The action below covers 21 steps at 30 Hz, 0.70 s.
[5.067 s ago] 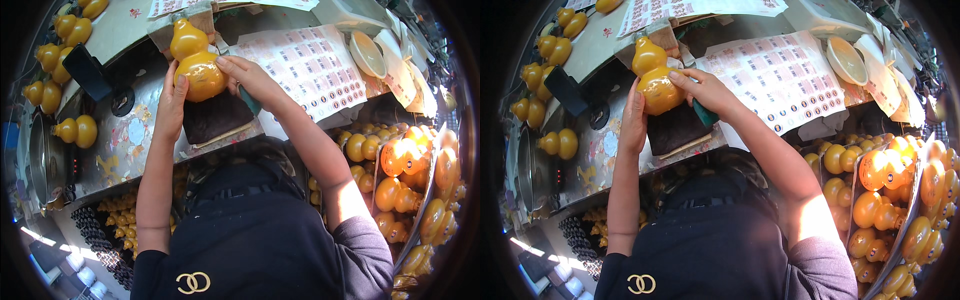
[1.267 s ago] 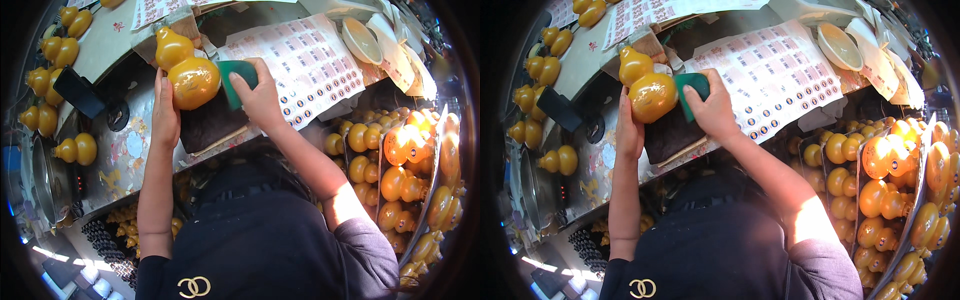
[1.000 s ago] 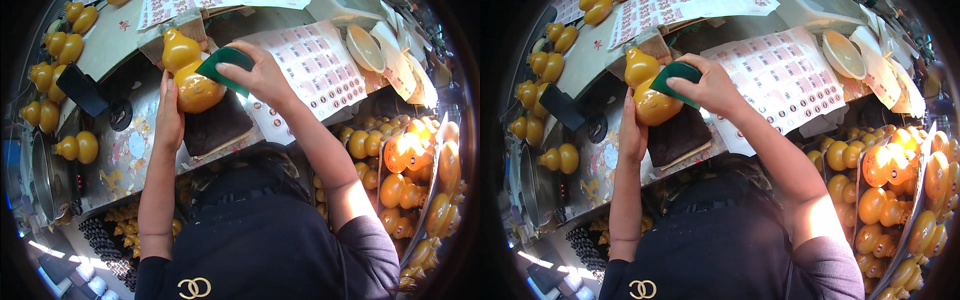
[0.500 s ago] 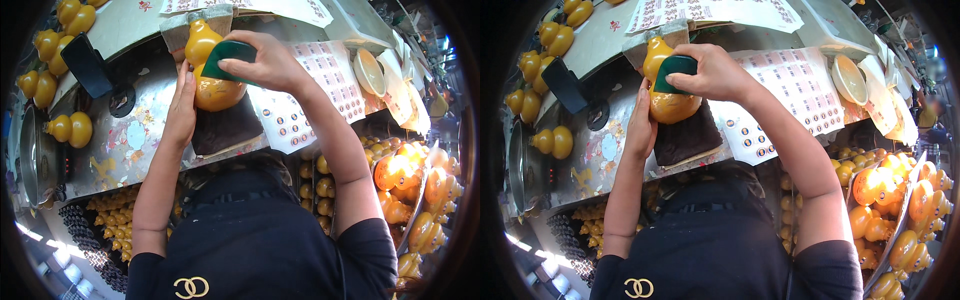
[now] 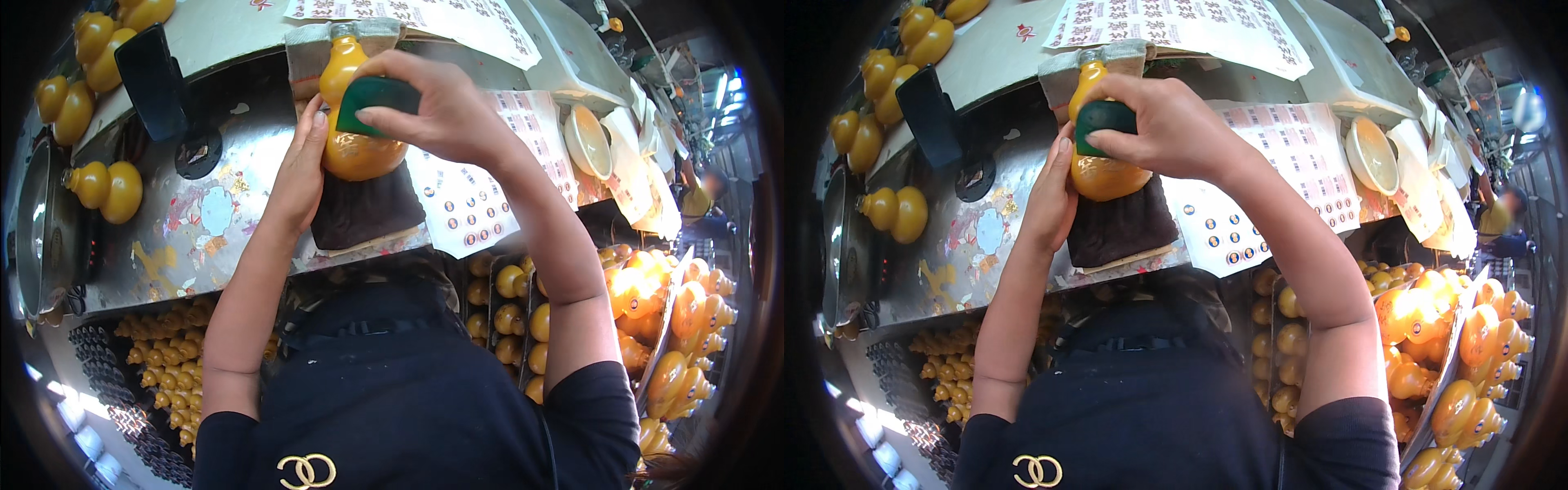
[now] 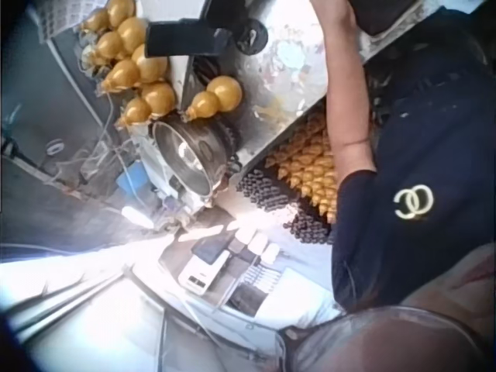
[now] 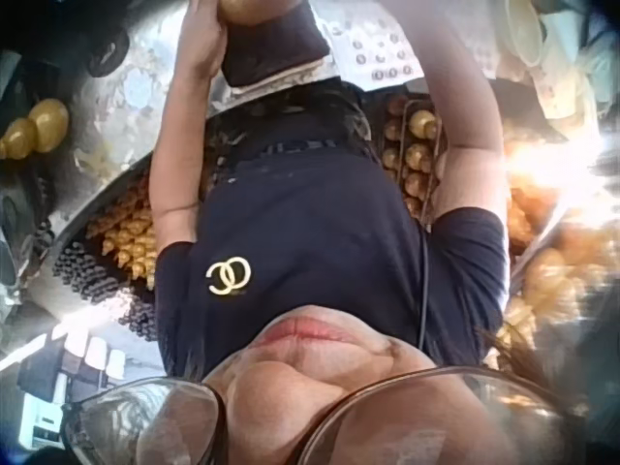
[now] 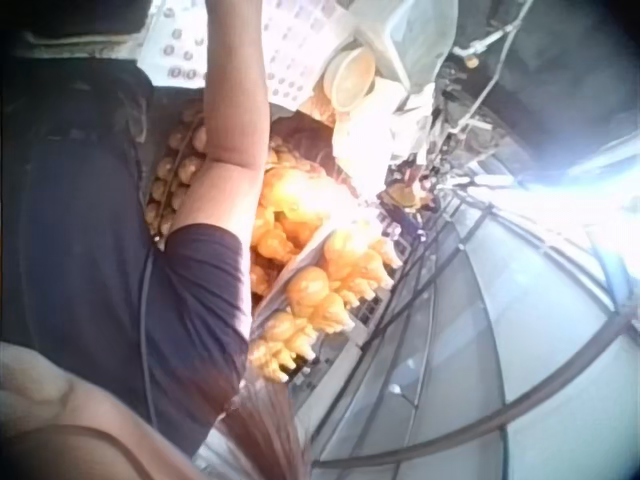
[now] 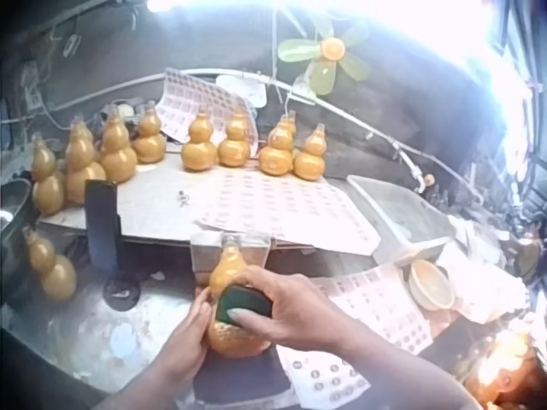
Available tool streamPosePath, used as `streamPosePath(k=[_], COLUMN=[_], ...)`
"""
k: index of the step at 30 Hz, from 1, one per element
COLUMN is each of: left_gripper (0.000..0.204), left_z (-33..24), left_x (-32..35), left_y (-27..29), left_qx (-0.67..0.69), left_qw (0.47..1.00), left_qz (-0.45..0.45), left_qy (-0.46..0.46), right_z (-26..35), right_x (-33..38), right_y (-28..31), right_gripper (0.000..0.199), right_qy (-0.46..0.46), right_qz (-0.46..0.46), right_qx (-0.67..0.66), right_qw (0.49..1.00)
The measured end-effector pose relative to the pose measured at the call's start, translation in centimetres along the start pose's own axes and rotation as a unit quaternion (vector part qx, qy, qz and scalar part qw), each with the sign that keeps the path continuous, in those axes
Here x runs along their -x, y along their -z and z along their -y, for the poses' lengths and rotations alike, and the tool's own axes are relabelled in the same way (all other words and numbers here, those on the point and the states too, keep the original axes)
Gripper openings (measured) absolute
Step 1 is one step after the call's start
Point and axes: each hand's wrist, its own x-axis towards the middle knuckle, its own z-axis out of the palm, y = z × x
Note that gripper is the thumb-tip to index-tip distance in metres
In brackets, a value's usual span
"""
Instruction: The person wets a green sponge, then repeatedly picks up yellow gourds, wipes them, and applies stickers from a sheet. The person places each labeled gourd on a metal tray and continues the process with additional gourds.
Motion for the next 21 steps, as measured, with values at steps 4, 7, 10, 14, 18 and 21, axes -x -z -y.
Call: streamPosePath(k=[4,7,10,14,18,21], left_gripper=[0.055,0.055,0.056,0.056,0.057,0.06], left_z=[-0.1,0.1,0.5,0.3,0.0,0.2], left_x=[0.1,0.1,-0.1,-0.4,-0.3,0.0], left_y=[-0.3,0.1,0.8,0.4,0.3,0.2], left_qx=[0.003,-0.008,-0.018,-0.015,0.017,-0.055], left_qw=[1.0,1.0,1.0,1.0,1.0,0.998], left_qz=[-0.004,-0.005,-0.006,-0.014,-0.008,-0.005], left_qy=[-0.004,-0.007,-0.019,-0.008,-0.009,-0.021], right_z=[-1.5,-1.4,0.9,-0.8,-1.4,-1.1], right_x=[-1.4,-2.5,-2.8,-2.8,-2.4,-0.3], right_y=[-0.2,-0.2,0.4,0.3,-0.1,1.5], right_gripper=[0.043,0.042,0.037,0.042,0.038,0.034], right_qy=[-0.001,0.05,0.064,0.025,0.058,0.004], right_qz=[0.034,0.029,0.061,0.133,0.016,0.046], right_qx=[0.134,0.208,0.035,0.131,0.135,-0.059], right_qw=[0.99,0.976,0.995,0.982,0.989,0.997])
